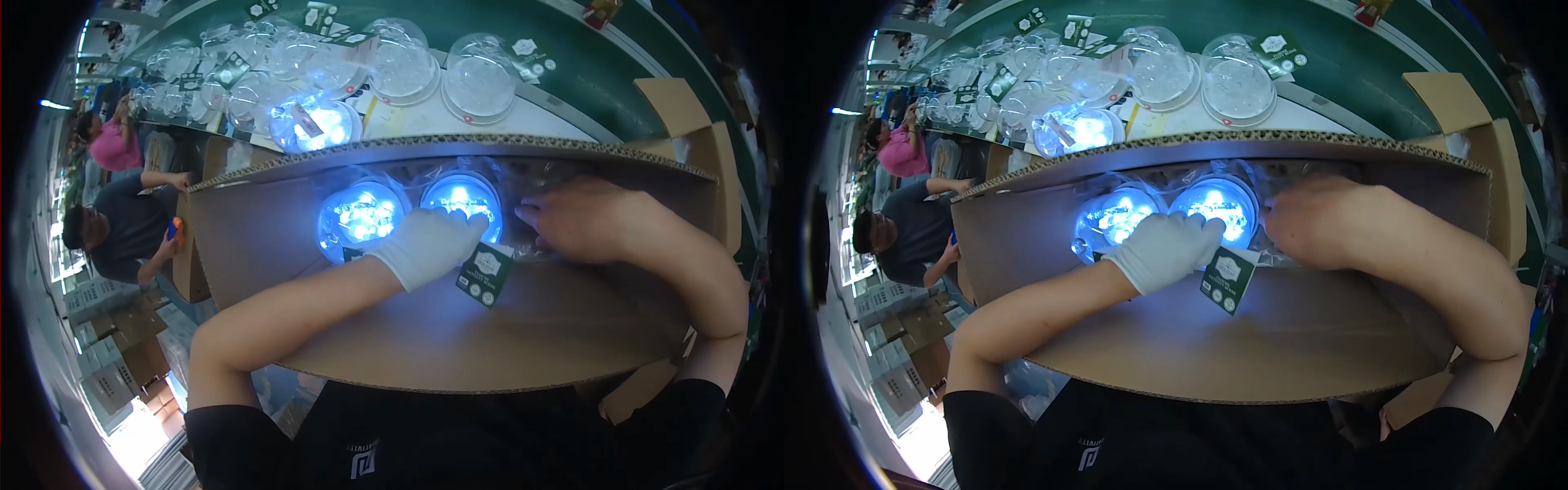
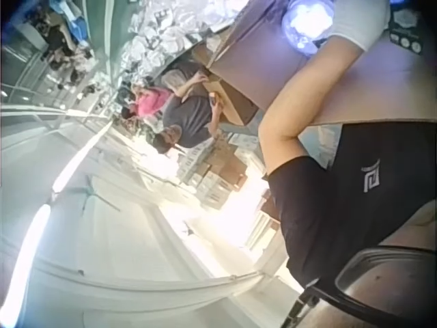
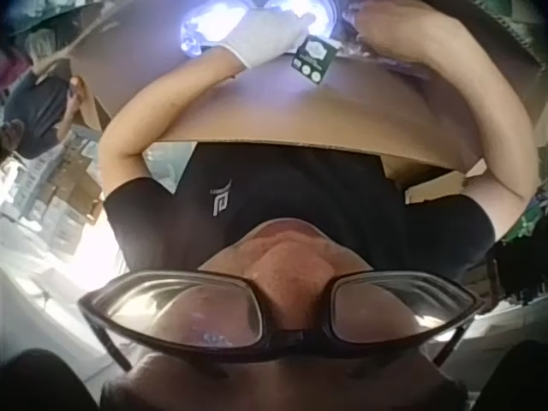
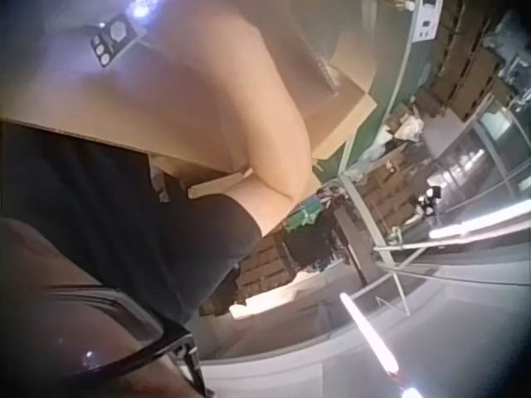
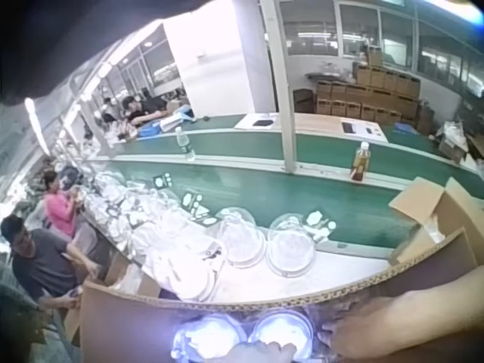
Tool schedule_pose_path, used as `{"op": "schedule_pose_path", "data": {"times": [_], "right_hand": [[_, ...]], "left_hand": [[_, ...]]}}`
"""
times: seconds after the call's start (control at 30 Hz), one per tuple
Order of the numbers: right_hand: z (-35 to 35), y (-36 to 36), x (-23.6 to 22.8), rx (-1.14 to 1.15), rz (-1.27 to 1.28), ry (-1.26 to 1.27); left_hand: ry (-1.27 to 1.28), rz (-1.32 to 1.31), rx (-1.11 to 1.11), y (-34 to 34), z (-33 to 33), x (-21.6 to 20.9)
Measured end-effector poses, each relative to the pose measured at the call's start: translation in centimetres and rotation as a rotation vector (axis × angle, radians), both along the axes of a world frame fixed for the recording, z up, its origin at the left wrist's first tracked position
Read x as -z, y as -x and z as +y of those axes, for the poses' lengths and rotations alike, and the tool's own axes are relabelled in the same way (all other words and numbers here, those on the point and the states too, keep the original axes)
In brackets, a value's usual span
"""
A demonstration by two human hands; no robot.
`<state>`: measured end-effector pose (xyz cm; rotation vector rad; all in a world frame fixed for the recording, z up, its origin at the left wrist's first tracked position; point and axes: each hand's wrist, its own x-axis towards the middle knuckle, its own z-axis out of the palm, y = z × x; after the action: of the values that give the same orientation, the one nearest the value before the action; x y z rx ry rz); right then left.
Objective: Test functionality of LED light fixtures and pack them into a cardboard box with protective plastic bags.
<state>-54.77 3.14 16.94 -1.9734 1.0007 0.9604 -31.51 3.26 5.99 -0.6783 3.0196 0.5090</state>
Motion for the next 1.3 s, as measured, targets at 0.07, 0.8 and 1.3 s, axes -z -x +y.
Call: {"op": "schedule_pose_path", "data": {"times": [0.07, 0.8, 1.3], "right_hand": [[-0.6, 0.2, -0.1, 0.002, -0.001, 0.001], [-1.3, 1.9, 1.9, -0.009, -0.196, 0.092], [-1.4, 1.6, 3.5, -0.069, -0.287, 0.089]], "left_hand": [[-0.029, 0.044, -0.021, 0.7, -1.0, 0.1], [0.043, 0.138, 0.094, 9.9, -16.2, -18.7], [0.027, -0.422, 0.171, 16.3, -24.5, -4.1]]}}
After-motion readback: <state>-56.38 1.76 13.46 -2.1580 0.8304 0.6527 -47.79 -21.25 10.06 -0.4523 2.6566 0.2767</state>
